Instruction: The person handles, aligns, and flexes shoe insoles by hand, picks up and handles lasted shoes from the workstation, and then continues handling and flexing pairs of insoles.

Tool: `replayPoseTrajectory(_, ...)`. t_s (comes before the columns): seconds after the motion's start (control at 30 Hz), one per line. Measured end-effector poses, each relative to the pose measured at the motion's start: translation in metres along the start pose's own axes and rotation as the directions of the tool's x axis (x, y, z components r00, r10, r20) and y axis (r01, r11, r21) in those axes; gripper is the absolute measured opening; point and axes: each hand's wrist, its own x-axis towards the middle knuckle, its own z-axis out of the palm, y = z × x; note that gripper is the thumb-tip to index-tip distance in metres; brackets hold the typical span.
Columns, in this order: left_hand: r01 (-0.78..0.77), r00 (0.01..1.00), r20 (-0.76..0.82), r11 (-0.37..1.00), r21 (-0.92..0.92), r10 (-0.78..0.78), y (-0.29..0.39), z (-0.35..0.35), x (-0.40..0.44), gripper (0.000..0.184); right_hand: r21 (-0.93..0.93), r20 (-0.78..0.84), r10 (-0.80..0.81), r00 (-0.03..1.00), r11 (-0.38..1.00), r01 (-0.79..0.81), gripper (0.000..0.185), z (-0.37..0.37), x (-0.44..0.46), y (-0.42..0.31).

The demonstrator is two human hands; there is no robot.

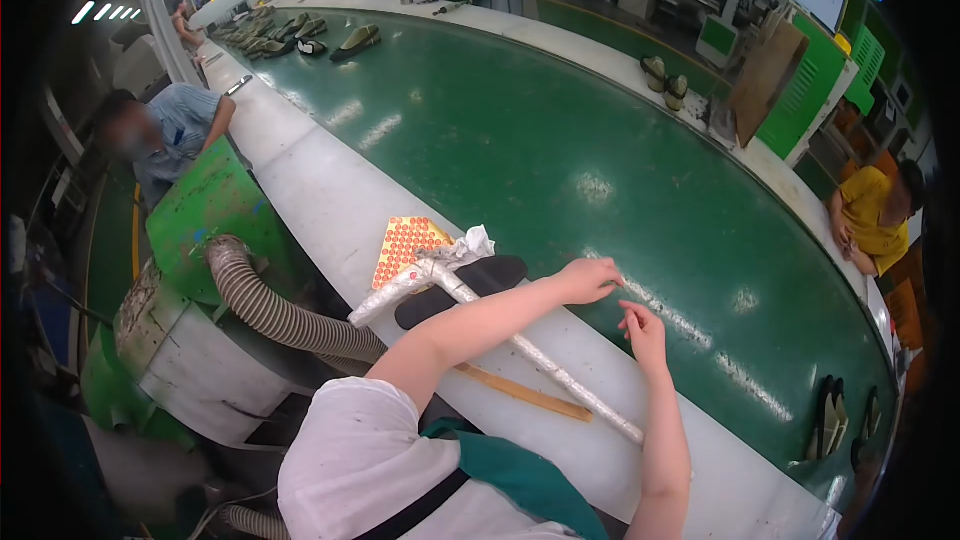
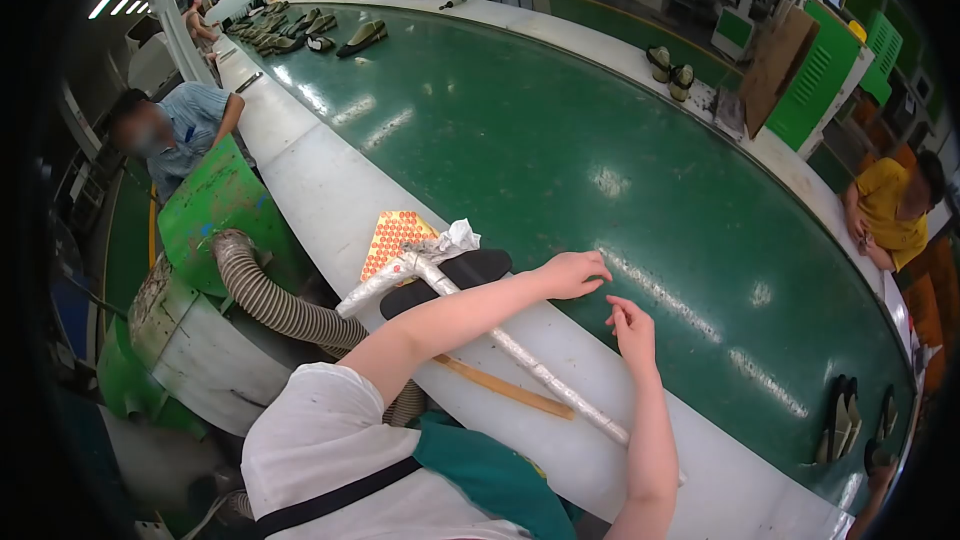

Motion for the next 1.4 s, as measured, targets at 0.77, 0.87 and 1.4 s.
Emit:
replayPoseTrajectory(0.77,0.086,0.992,0.102,0.995,-0.054,-0.08,0.032,-0.045,0.002,0.024,0.019,-0.068,0.007,0.998,1.0,-0.005,0.025,-0.004,-0.005,0.007)
replayPoseTrajectory(0.87,0.249,0.945,0.174,0.954,0.168,-0.277,0.025,-0.106,-0.011,0.04,0.02,-0.039,0.067,0.997,0.998,-0.066,0.026,-0.008,-0.002,0.003)
replayPoseTrajectory(1.4,0.365,0.796,0.318,0.827,0.427,-0.516,0.004,-0.166,-0.076,0.049,-0.287,0.372,-0.065,0.926,0.941,0.181,0.034,0.016,-0.032,-0.087)
